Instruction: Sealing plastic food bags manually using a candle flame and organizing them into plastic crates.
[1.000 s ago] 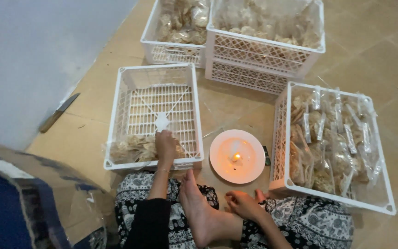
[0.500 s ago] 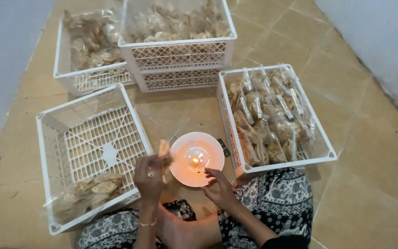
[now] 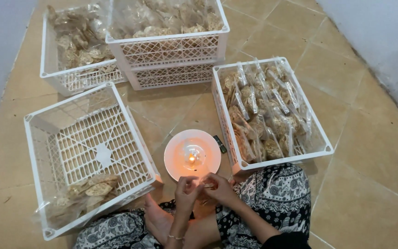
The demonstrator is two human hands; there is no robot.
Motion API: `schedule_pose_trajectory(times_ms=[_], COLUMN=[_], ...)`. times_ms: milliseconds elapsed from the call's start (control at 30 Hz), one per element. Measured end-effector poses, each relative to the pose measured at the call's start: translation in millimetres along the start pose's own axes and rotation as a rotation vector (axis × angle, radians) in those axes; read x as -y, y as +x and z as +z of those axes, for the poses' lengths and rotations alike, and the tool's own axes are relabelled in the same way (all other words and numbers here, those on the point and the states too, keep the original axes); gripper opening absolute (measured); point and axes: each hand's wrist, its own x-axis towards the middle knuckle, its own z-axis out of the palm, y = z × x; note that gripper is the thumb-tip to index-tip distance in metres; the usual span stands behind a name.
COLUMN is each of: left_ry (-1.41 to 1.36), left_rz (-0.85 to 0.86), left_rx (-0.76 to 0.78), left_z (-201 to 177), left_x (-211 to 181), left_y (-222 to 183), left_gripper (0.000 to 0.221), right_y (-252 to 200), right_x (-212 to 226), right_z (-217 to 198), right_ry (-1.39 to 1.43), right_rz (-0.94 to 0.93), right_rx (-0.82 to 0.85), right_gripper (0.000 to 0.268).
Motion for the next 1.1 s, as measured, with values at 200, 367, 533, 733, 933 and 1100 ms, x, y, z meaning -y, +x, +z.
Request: schedule_pose_trajectory(times_ms=[200,367,533,733,933,1100], left_ry=[-0.093,-0.170,-0.188,-0.121,-0.129,-0.193], left_rz=[-0.321,-0.462,-0.437,-0.326,-0.294,-0.275], left_rx=[0.141,0.246,0.224,0.279,0.096,-0.076], left_z=[1.2,8.5,5.2,-1.7,5.3,-2.2], left_x=[16.0,-22.8,-3.7,-10.5,-6.6,-8.9], left_y=[3.4,1.2,2.1,4.7,3.2,5.7], left_gripper=[0.056,0.051,0.044,0.035,0.029,0.013], right_y=[-5.8,-2.2,1.0,4.6,4.8,3.7], right_x=[23.4,17.2,16.3,12.1,7.3,14.5], right_z=[-7.4,-13.4,-12.9,-18.2,-12.5,-11.9], right_ry=[0.305,0.321,0.285,0.466,0.586,0.534], right_rz=[0.068,-0.062,0.024,0.031,0.004,0.009], right_rx=[-0.083,-0.082,-0.213,-0.316,-0.261,-0.206], right_gripper=[0.022,0.022,0.010,0.019,0.026,0.029])
